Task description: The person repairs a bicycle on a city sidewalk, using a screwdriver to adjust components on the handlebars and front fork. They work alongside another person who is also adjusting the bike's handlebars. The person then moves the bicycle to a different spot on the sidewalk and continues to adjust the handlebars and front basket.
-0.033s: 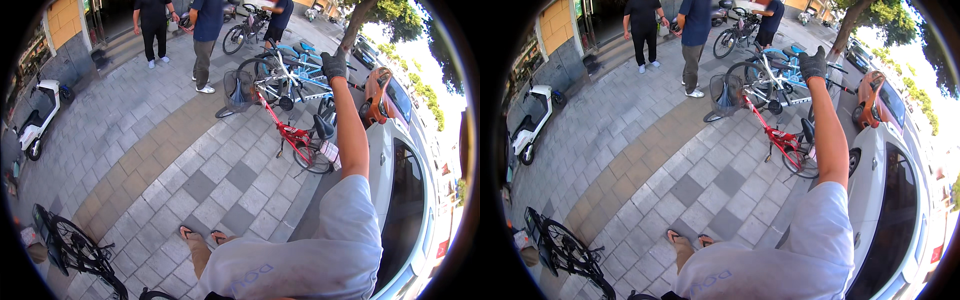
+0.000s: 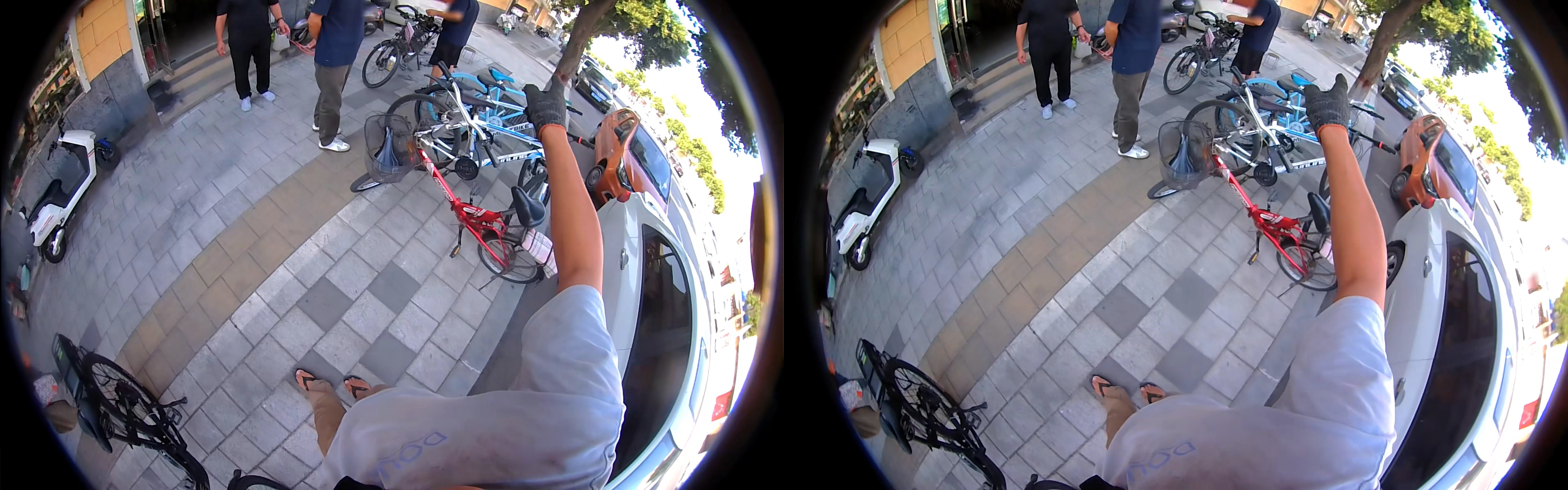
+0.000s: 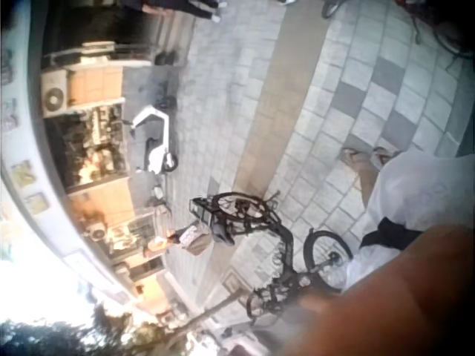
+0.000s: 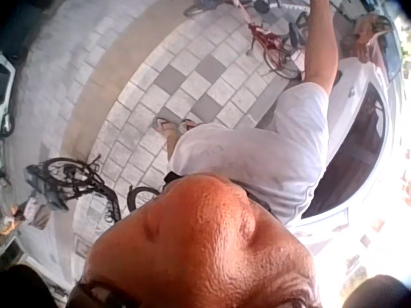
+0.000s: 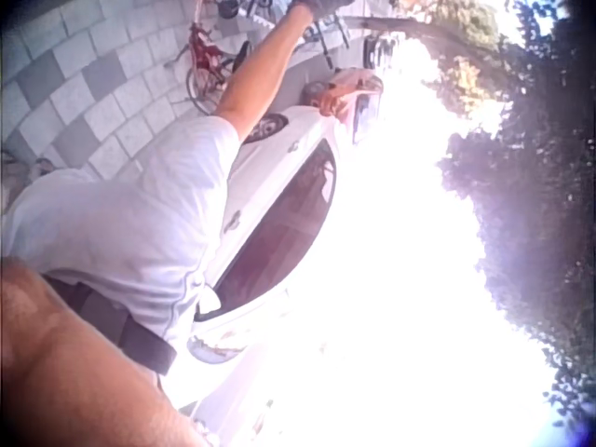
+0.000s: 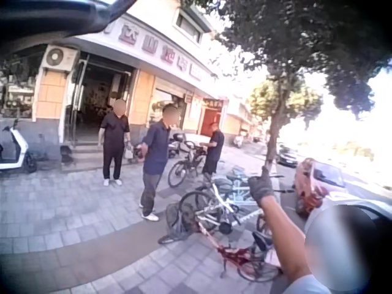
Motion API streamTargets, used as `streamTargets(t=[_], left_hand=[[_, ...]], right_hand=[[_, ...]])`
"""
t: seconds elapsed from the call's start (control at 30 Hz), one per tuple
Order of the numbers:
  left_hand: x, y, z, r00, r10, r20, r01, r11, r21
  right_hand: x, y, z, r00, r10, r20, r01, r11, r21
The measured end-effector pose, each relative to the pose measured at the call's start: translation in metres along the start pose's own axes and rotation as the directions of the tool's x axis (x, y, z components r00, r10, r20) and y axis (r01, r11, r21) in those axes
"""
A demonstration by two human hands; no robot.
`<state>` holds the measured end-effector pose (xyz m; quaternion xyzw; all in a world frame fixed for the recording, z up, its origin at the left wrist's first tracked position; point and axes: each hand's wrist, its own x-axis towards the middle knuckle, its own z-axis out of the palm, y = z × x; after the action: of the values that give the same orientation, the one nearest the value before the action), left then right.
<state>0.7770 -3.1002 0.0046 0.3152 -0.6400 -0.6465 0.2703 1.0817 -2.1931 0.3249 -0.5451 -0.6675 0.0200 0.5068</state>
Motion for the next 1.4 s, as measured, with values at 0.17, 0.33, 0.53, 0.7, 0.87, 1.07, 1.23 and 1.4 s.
streamTargets(t=[0.17, 0.33, 0.53, 0.7, 0.87, 1.07, 1.23, 1.4], left_hand=[[0.026, 0.001, -0.005, 1.0, 0.009, -0.029, -0.008, 1.0, 0.01], [0.072, -0.002, -0.025, 1.0, 0.011, -0.028, -0.011, 1.0, -0.005], [0.168, -0.017, -0.285, 0.995, -0.049, -0.091, 0.03, 0.98, -0.199], [0.164, 0.011, -0.345, 0.981, -0.055, -0.188, 0.008, 0.97, -0.242], [0.154, 0.029, -0.352, 0.967, -0.144, -0.21, 0.078, 0.953, -0.292], [0.156, 0.031, -0.334, 0.968, -0.115, -0.225, 0.055, 0.966, -0.253], [0.132, 0.028, -0.332, 0.96, -0.148, -0.238, 0.06, 0.937, -0.344], [0.116, 0.045, -0.282, 0.951, -0.109, -0.29, -0.025, 0.906, -0.422]], right_hand=[[0.001, -0.023, 0.011, 0.992, -0.084, -0.096, 0.085, 0.996, 0.006], [0.028, -0.004, 0.023, 0.97, -0.129, -0.206, 0.118, 0.991, -0.065], [-0.03, -0.039, 0.07, 0.955, -0.053, 0.293, -0.08, 0.902, 0.425], [-0.066, 0.013, 0.193, 0.644, -0.42, 0.639, 0.171, 0.894, 0.415], [-0.294, -0.118, 0.186, 0.496, -0.267, 0.826, -0.232, 0.876, 0.422], [-0.446, -0.184, 0.146, 0.201, -0.419, 0.886, -0.338, 0.819, 0.464], [-0.534, -0.216, 0.108, -0.004, -0.582, 0.813, -0.314, 0.773, 0.551], [-0.641, -0.246, 0.045, -0.374, -0.676, 0.635, -0.37, 0.737, 0.566]])
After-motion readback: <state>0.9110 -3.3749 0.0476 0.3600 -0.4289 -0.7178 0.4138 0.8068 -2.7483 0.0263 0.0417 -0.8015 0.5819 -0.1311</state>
